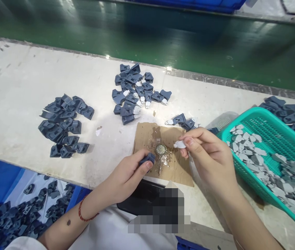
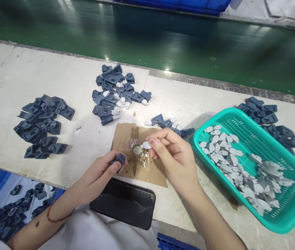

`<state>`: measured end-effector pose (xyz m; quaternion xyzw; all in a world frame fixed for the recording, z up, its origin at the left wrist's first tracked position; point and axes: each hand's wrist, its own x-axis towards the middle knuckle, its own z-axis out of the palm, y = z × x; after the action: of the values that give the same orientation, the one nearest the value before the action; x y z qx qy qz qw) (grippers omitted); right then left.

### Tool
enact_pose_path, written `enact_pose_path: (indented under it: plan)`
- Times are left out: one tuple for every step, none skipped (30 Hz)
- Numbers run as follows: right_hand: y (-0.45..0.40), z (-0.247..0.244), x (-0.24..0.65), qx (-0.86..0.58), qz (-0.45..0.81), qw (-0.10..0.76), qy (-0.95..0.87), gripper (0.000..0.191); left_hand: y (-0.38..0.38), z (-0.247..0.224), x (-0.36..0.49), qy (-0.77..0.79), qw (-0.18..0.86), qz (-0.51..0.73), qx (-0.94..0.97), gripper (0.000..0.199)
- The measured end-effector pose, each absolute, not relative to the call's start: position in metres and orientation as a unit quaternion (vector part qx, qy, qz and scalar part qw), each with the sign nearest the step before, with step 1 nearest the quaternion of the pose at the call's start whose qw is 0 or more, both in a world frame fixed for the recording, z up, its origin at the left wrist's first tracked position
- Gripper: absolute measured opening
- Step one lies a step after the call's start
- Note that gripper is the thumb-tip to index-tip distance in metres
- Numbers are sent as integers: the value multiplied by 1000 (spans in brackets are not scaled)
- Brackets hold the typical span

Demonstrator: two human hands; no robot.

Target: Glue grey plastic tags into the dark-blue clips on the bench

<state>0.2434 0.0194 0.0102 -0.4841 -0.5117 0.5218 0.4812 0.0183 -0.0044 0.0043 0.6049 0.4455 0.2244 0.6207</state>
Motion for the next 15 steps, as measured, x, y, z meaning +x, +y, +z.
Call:
enact_pose_path:
  plan:
    - [18, 10, 242, -479, 533, 481, -505, 12, -4, 5, 18, 445, 618, 218, 610, 34]
    - [17, 11, 241, -479, 539, 477, -504, 11, -4, 5, 19, 444, 616, 214, 614, 34]
    - [16, 11, 240, -480, 542, 467, -508, 11, -3, 6, 19, 441, 614, 212, 619, 34]
    - [15, 12, 238, -479, 545, 454, -516, 11, -3, 6, 19, 439, 612, 210, 623, 34]
    - [14, 13, 236, -476, 550, 438, -528, 11, -3, 6, 19, 436, 611, 209, 627, 34]
    - [12, 14, 234, -472, 555, 422, -540, 11, -3, 6, 19, 435, 609, 207, 630, 34]
    - [11, 15, 232, -466, 559, 409, -550, 11, -2, 6, 19, 434, 608, 205, 632, 35]
    - [11, 16, 230, -459, 562, 400, -560, 11, -2, 6, 19, 435, 607, 202, 634, 35]
    - [10, 17, 229, -453, 564, 394, -568, 11, -2, 6, 20, 435, 607, 198, 635, 36]
    - [9, 18, 229, -449, 564, 390, -574, 11, -2, 7, 20, 436, 607, 195, 635, 36]
    - [9, 17, 228, -447, 564, 387, -577, 11, -2, 7, 20, 436, 606, 193, 636, 36]
    - [9, 17, 228, -446, 563, 384, -580, 11, -1, 7, 20, 436, 606, 193, 637, 36]
    - [9, 16, 229, -446, 562, 380, -583, 11, -1, 7, 20, 436, 605, 193, 638, 35]
    - [9, 15, 229, -449, 562, 374, -585, 11, -1, 8, 20, 436, 604, 192, 639, 36]
    - [9, 14, 229, -452, 562, 369, -587, 11, -1, 8, 20, 436, 602, 192, 641, 36]
